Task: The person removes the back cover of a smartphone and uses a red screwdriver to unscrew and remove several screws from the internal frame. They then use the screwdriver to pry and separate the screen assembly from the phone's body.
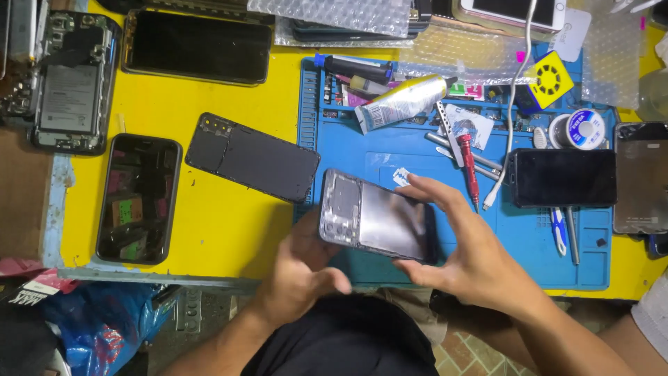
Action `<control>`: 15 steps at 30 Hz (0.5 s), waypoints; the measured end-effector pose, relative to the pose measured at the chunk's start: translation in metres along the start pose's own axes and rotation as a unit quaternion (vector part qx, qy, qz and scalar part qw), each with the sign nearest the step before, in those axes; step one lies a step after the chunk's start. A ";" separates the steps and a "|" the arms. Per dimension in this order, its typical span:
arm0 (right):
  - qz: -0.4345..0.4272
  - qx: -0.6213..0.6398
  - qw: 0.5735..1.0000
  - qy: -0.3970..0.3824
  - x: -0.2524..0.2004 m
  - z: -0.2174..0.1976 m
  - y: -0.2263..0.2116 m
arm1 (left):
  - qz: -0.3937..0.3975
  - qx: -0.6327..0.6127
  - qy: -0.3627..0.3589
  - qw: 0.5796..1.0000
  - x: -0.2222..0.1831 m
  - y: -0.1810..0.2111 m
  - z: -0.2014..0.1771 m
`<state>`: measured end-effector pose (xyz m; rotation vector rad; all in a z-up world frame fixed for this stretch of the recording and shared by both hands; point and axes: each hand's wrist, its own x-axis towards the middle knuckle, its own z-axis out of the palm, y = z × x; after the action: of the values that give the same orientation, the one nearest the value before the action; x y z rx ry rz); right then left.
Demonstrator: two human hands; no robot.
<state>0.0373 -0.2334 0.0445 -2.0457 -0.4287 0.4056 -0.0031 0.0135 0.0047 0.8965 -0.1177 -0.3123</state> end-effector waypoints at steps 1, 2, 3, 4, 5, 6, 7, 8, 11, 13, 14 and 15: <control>-0.033 -0.040 0.999 -0.005 -0.002 -0.002 0.007 | -0.035 0.005 0.018 0.999 -0.005 0.005 -0.003; -0.066 -0.081 0.995 -0.010 -0.004 -0.004 0.014 | -0.070 0.010 0.037 0.997 -0.010 0.011 -0.007; -0.065 -0.079 0.995 -0.014 -0.006 -0.003 0.023 | -0.071 0.009 0.041 0.997 -0.013 0.013 -0.012; -0.069 -0.132 0.989 -0.018 -0.009 -0.003 0.032 | -0.126 0.055 0.066 0.988 -0.017 0.015 -0.017; -0.072 -0.185 0.980 -0.022 -0.011 -0.002 0.040 | -0.181 0.100 0.090 0.974 -0.020 0.017 -0.022; -0.072 -0.183 0.980 -0.026 -0.010 -0.001 0.040 | -0.183 0.098 0.094 0.974 -0.021 0.022 -0.022; -0.108 -0.199 0.974 -0.025 -0.008 0.000 0.039 | -0.210 0.163 0.094 0.959 -0.021 0.028 -0.023; -0.144 -0.215 0.966 -0.025 -0.007 0.001 0.038 | -0.237 0.228 0.093 0.940 -0.021 0.033 -0.023; -0.132 -0.226 0.963 -0.064 -0.006 0.000 0.037 | -0.267 0.326 0.044 0.906 -0.017 0.048 -0.028; -0.135 -0.235 0.960 -0.065 -0.004 0.000 0.035 | -0.277 0.341 0.053 0.897 -0.014 0.051 -0.028; -0.140 -0.243 0.957 -0.068 -0.004 -0.001 0.035 | -0.285 0.357 0.064 0.887 -0.012 0.052 -0.027; -0.134 -0.248 0.957 -0.063 -0.004 0.000 0.037 | -0.285 0.356 0.055 0.888 -0.011 0.052 -0.029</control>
<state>0.0392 -0.2527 0.0128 -2.4038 -0.9529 0.2815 0.0044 0.0689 0.0279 1.6804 0.1580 -0.7950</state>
